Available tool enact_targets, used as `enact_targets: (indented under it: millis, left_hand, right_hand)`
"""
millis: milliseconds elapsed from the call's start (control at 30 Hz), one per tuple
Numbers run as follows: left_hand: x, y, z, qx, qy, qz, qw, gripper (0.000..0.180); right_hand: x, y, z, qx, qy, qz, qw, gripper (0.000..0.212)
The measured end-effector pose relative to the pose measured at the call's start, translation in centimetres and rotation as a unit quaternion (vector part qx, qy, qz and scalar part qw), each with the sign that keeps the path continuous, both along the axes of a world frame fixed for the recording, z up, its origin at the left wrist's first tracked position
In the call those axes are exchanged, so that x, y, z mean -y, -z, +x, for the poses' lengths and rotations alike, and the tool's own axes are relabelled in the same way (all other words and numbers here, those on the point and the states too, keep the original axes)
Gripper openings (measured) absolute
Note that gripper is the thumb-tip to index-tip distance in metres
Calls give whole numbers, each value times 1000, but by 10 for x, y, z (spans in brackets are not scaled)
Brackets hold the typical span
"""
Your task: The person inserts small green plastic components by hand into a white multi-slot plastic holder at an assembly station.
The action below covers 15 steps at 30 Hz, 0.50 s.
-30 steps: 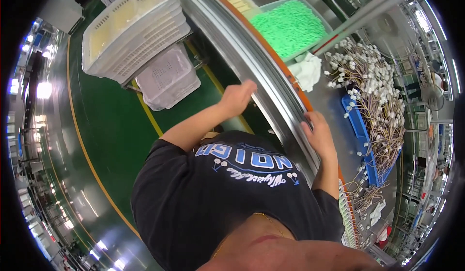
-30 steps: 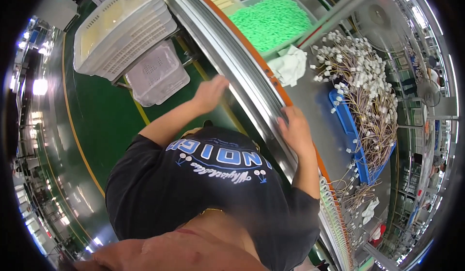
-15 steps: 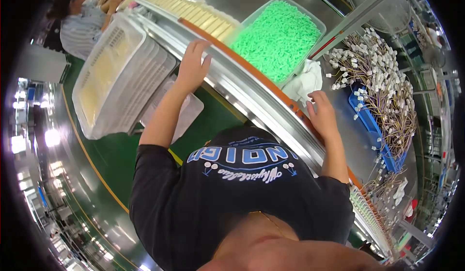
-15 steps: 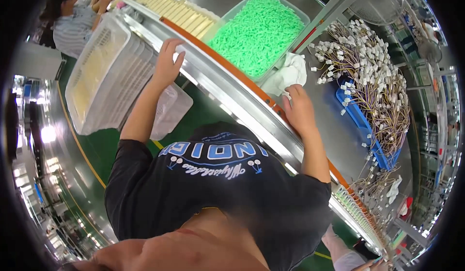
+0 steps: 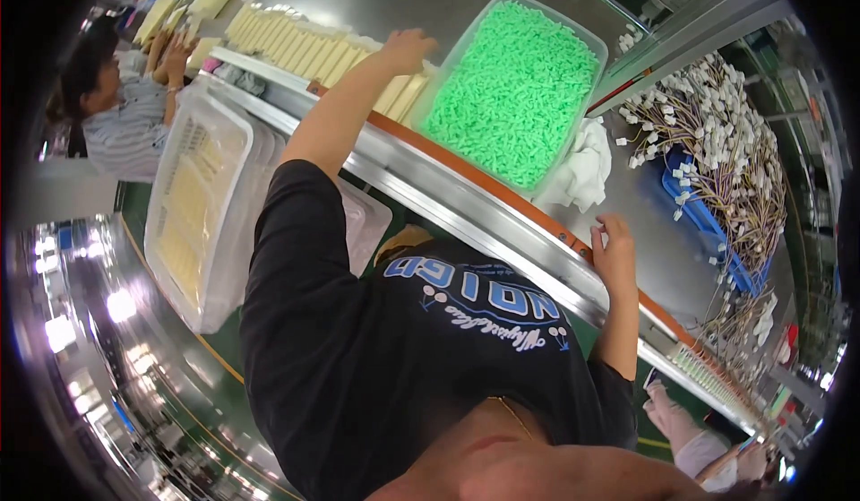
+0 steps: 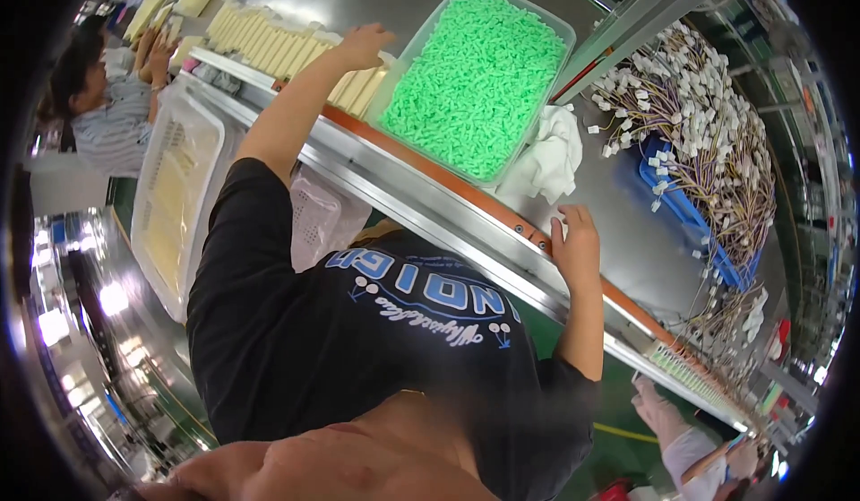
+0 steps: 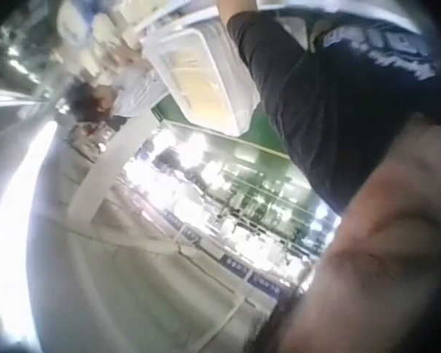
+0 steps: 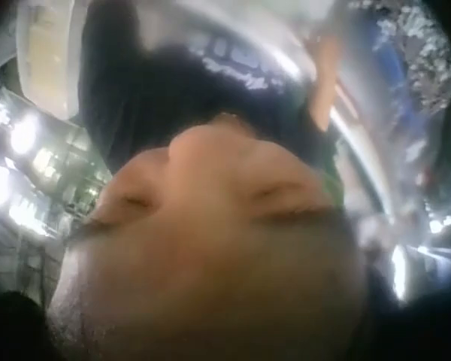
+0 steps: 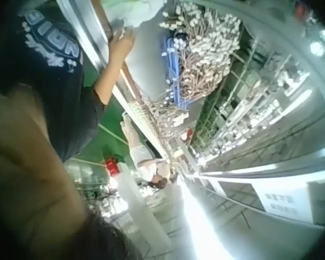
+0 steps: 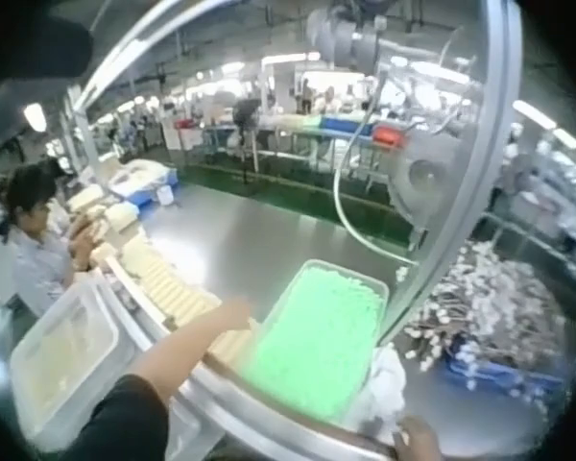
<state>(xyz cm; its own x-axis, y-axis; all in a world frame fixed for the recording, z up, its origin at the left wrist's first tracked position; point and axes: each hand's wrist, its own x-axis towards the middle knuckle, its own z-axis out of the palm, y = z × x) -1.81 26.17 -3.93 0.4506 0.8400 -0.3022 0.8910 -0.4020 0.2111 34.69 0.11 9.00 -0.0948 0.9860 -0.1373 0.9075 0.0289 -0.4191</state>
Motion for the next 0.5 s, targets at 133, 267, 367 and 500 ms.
enact_targets:
  millis: [133, 267, 367, 500]
  left_hand:
    - [7, 20, 8, -17, 32, -52, 998, 54]
    - [12, 36, 0, -90, 28, -112, 989, 48]
    - [18, 32, -38, 92, -31, -159, 982, 43]
    - [36, -18, -94, 193, -122, -7, 974, 42]
  right_hand:
    - [-3, 3, -2, -53, 49, -1, 997, 13]
    - [-27, 12, -13, -62, 6, 30, 998, 11]
    - [-49, 19, -25, -84, -25, 39, 995, 11]
    - [-81, 24, -50, -125, -57, 40, 990, 12]
